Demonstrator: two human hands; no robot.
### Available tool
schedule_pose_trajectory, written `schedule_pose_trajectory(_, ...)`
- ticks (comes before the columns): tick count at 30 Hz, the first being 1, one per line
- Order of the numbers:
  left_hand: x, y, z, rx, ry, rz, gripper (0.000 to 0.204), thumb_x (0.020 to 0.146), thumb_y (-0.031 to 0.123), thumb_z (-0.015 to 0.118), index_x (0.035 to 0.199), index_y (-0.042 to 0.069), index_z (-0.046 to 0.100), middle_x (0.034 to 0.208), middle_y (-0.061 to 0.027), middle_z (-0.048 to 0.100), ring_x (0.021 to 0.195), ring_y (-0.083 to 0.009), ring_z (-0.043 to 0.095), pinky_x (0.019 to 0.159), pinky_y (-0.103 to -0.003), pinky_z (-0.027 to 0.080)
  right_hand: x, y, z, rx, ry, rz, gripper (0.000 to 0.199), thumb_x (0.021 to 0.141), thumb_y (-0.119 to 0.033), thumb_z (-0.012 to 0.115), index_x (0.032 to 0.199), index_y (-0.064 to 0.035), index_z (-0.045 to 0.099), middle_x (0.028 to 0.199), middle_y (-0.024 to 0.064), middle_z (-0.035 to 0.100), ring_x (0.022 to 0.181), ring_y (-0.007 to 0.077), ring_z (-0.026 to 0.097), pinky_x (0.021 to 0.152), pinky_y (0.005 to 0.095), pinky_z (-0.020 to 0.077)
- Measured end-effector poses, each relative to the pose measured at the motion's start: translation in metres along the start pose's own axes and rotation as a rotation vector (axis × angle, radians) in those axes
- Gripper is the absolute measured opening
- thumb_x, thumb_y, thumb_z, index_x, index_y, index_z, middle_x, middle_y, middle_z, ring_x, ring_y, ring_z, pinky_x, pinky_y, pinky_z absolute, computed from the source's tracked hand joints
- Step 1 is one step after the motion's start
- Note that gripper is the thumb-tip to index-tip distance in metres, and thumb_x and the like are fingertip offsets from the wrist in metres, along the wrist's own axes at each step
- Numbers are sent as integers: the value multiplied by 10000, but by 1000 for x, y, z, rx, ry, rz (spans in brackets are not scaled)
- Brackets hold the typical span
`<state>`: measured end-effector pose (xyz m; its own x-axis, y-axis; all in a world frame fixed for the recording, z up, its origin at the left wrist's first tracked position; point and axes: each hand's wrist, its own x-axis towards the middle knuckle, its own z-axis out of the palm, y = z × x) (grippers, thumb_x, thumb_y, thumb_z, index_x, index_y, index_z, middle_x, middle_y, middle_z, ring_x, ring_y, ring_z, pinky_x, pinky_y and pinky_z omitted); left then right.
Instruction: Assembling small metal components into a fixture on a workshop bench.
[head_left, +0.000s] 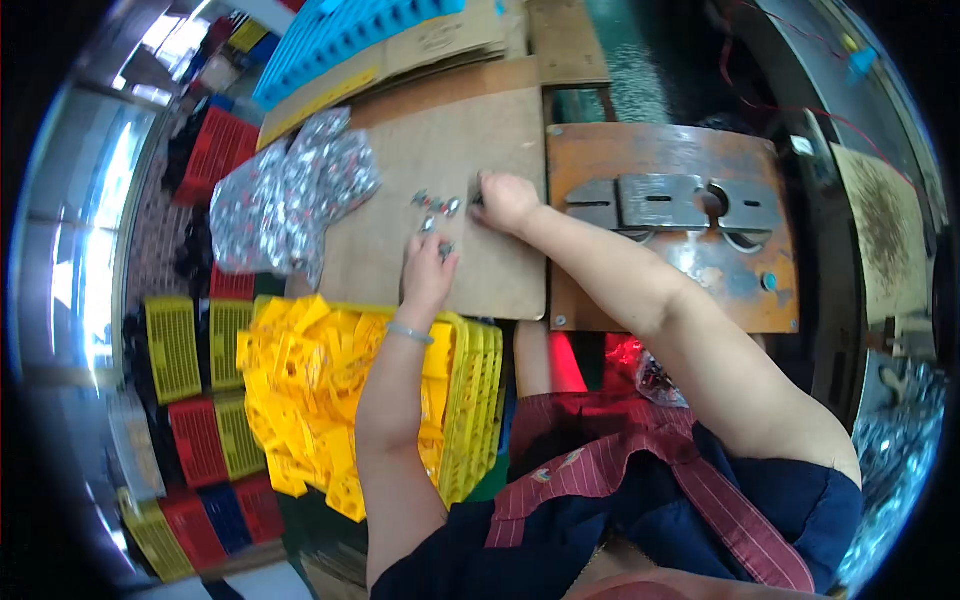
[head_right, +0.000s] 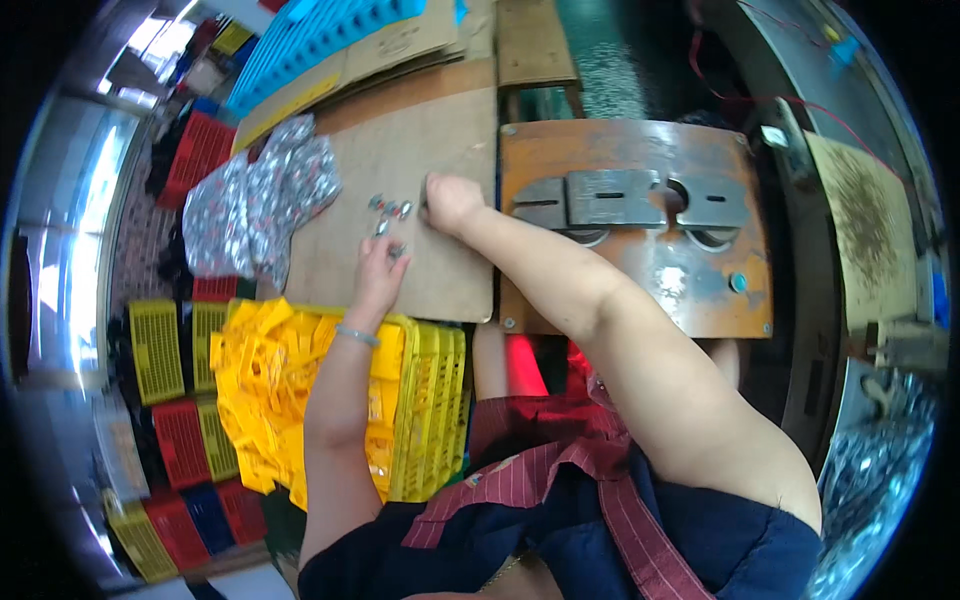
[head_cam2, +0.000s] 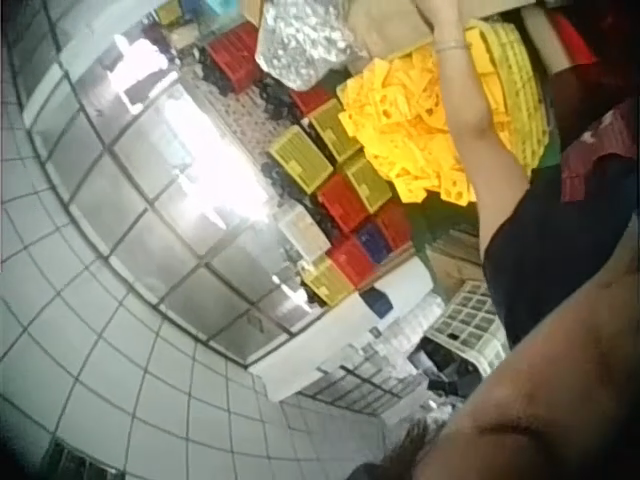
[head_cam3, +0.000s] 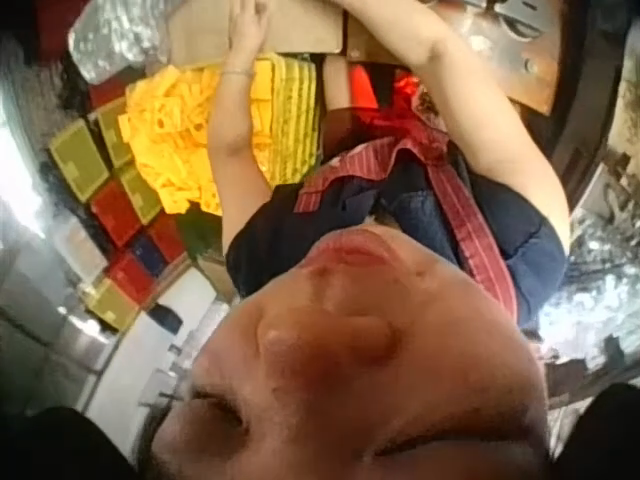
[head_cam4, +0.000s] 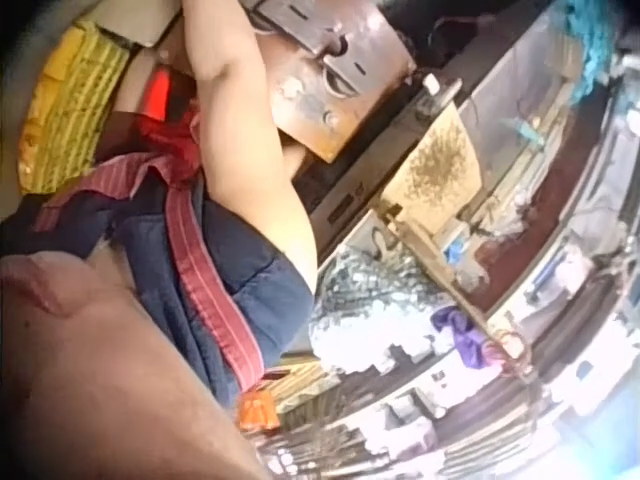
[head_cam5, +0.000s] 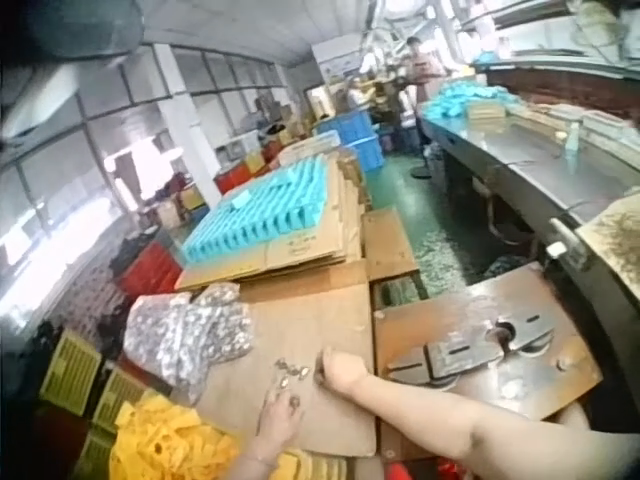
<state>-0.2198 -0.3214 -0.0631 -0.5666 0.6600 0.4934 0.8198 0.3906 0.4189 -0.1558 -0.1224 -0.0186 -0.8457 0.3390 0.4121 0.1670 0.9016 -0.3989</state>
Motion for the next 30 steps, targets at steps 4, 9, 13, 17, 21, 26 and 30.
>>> schedule_pose_trajectory(4,-8,-18,-5,148,116,-1,298,860,172,658,1118,50,575,1012,-157,561,955,-336,547,818,-412,473,-72,13,-52,657,7,-158,356,762,-294,746,950,-20,618,773,141,635,725,256,643,654,396,509)
schedule_pose_trajectory(9,56,88,28,-864,-106,-190,203,957,209,580,1130,106,598,892,25,529,771,-67,490,654,-207,419,-224,104,-150,1443,204,570,353,903,-178,680,1193,-30,545,796,4,603,676,82,562,575,216,466)
schedule_pose_trajectory(13,98,246,87,-1076,-221,213,217,918,142,635,1129,92,625,912,30,585,783,-82,563,711,-218,466,-247,168,-151,1705,484,667,187,914,-182,668,1026,-51,595,774,-7,592,624,78,536,560,218,476)
schedule_pose_trajectory(17,121,328,130,-557,-110,446,238,830,112,712,1062,58,696,978,-81,678,903,-164,655,806,-293,513,-223,179,-154,1761,584,586,195,901,-194,689,849,-68,550,742,11,594,591,93,547,541,223,488)
schedule_pose_trajectory(21,144,343,143,-465,-319,424,251,815,142,736,1043,43,702,949,-104,704,868,-175,670,789,-300,520,-218,185,-167,1663,594,621,258,880,-249,717,852,-66,538,711,13,586,556,100,544,510,233,474)
schedule_pose_trajectory(26,149,355,149,-297,-312,410,389,868,385,653,1107,80,677,1030,-107,664,941,-237,654,825,-360,507,-221,182,-194,1555,543,726,301,880,-316,709,812,-62,563,682,6,575,515,95,520,445,236,436)
schedule_pose_trajectory(30,152,363,149,-36,-436,520,390,951,414,532,1036,53,653,1141,-152,582,1035,-308,593,867,-369,473,-221,195,-190,1361,443,730,378,882,-361,698,707,-46,581,615,16,578,454,90,478,393,242,393)
